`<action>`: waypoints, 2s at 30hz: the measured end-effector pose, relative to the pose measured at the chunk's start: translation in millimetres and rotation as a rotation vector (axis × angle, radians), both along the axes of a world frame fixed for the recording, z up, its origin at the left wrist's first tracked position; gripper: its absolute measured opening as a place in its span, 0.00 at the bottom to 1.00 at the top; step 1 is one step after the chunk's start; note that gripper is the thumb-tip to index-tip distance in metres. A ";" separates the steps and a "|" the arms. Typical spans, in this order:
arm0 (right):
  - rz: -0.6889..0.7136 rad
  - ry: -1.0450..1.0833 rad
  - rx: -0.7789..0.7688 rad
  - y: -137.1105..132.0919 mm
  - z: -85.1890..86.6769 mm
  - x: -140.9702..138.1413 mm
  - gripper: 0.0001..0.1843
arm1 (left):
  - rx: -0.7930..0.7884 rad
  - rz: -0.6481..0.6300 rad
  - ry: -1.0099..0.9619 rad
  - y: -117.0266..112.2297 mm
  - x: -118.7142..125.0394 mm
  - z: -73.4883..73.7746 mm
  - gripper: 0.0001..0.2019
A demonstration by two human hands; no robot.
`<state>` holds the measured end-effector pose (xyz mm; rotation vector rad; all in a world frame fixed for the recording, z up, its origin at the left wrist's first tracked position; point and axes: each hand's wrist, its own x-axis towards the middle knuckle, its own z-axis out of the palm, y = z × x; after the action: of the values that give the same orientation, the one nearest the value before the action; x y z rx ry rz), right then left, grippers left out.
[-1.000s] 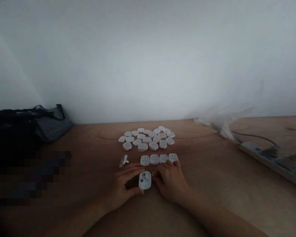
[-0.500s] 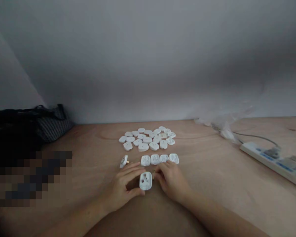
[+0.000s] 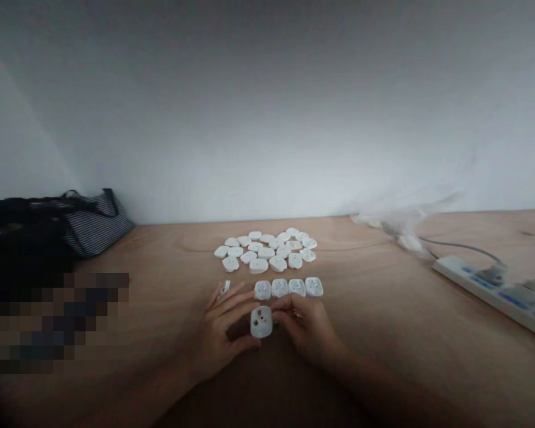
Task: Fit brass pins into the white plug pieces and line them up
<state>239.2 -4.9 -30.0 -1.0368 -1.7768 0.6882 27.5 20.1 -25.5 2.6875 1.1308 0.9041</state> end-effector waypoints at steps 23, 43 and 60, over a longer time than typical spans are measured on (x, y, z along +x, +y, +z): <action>-0.081 -0.317 0.290 1.3 -2.9 -3.1 0.10 | 0.016 -0.048 -0.004 0.0 -0.8 5.1 0.24; 0.129 0.102 -0.136 7.9 -4.6 -5.6 0.22 | -0.016 -0.033 -0.187 13.3 -11.0 5.7 0.34; -0.080 -0.568 0.064 75.1 21.0 -55.6 0.22 | -0.455 -0.034 -0.282 58.5 -56.0 -3.7 0.25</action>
<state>183.6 70.2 -9.0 -1.3413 -2.2025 0.2944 -28.5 78.6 -29.3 2.1346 1.0698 0.8604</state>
